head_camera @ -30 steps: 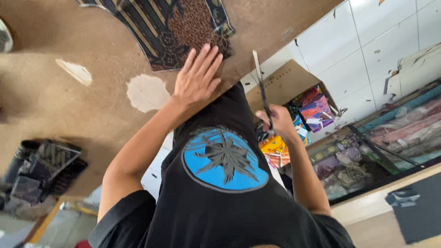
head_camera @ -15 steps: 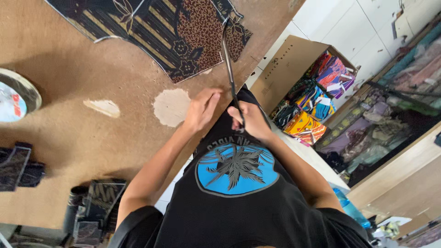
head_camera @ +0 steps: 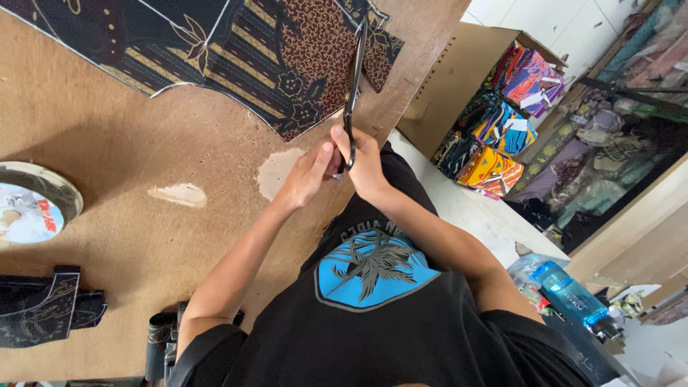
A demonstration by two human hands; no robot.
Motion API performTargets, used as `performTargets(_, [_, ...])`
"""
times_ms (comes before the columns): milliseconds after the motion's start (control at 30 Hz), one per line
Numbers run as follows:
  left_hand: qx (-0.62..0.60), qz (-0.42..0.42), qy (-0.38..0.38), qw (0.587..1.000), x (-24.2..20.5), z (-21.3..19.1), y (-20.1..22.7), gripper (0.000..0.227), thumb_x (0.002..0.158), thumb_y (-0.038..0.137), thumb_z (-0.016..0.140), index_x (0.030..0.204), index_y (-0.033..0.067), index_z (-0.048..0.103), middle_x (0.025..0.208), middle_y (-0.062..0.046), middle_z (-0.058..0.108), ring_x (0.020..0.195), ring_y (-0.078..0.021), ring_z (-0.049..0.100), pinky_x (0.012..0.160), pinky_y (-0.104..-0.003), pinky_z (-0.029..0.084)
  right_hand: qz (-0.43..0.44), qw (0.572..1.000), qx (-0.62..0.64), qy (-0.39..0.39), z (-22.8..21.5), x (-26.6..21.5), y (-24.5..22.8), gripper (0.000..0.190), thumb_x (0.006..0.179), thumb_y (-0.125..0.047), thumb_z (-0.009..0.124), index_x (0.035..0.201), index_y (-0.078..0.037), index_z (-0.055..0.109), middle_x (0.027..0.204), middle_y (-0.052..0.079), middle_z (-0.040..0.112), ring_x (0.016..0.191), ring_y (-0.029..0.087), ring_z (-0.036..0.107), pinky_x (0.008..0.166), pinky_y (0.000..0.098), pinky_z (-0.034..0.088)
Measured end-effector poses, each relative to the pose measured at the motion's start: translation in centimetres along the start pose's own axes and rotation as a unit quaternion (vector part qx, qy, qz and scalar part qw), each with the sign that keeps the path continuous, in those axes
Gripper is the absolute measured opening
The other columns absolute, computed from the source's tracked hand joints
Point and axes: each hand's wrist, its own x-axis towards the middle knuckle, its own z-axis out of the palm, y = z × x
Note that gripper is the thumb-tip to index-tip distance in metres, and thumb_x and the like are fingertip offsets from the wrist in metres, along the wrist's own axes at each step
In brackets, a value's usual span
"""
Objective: The person aligns a patterned fabric on a wooden table and uses a handheld electric cutting machine to cut along marked lines. They then use scissors to trim the edges and fold the cut fabric piece.
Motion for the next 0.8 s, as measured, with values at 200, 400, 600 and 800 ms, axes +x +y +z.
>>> performTargets(200, [0.096,-0.002,0.020,0.995,-1.0,-0.7,2.3,0.057,0.102,0.055,0.042,0.124,0.0053,0.060,0.087,-0.012,0.069,0.078,-0.0198,0.069,0.073,-0.034,0.055,0.030,0.998,0.053,0.019,1.4,-0.4,0.1,0.040,0.101,-0.042,0.065,0.086,-0.005,0.064,0.069,-0.002,0.059,0.059,0.006,0.054,0.052,0.0250,0.041])
performTargets(400, [0.147,0.036,0.036,0.988,-1.7,-0.7,3.2,0.070,0.096,0.062,0.052,0.136,0.0045,0.054,0.097,-0.013,0.071,0.089,-0.0252,0.070,0.080,-0.038,0.054,0.040,0.998,0.043,0.031,2.1,-0.5,-0.3,0.044,0.100,-0.045,0.068,0.090,-0.002,0.065,0.071,-0.001,0.059,0.061,0.007,0.054,0.054,0.0253,0.043])
performTargets(600, [0.208,0.006,0.025,0.978,-1.8,-0.5,3.2,0.083,0.086,0.067,0.057,0.140,0.0048,0.051,0.088,-0.014,0.066,0.082,-0.0294,0.065,0.075,-0.042,0.051,0.063,0.996,0.053,0.017,2.2,-0.6,-1.0,0.047,0.096,-0.046,0.069,0.088,-0.001,0.063,0.063,0.004,0.058,0.055,0.013,0.059,0.052,0.0280,0.047])
performTargets(800, [0.229,-0.011,0.018,0.973,-1.4,-0.4,3.2,0.085,0.081,0.072,0.064,0.129,0.0028,0.055,0.089,-0.010,0.066,0.083,-0.0277,0.066,0.075,-0.041,0.052,0.063,0.997,0.045,0.023,2.3,-0.6,-1.0,0.047,0.095,-0.047,0.070,0.087,-0.001,0.062,0.063,0.004,0.058,0.054,0.014,0.060,0.050,0.0279,0.047])
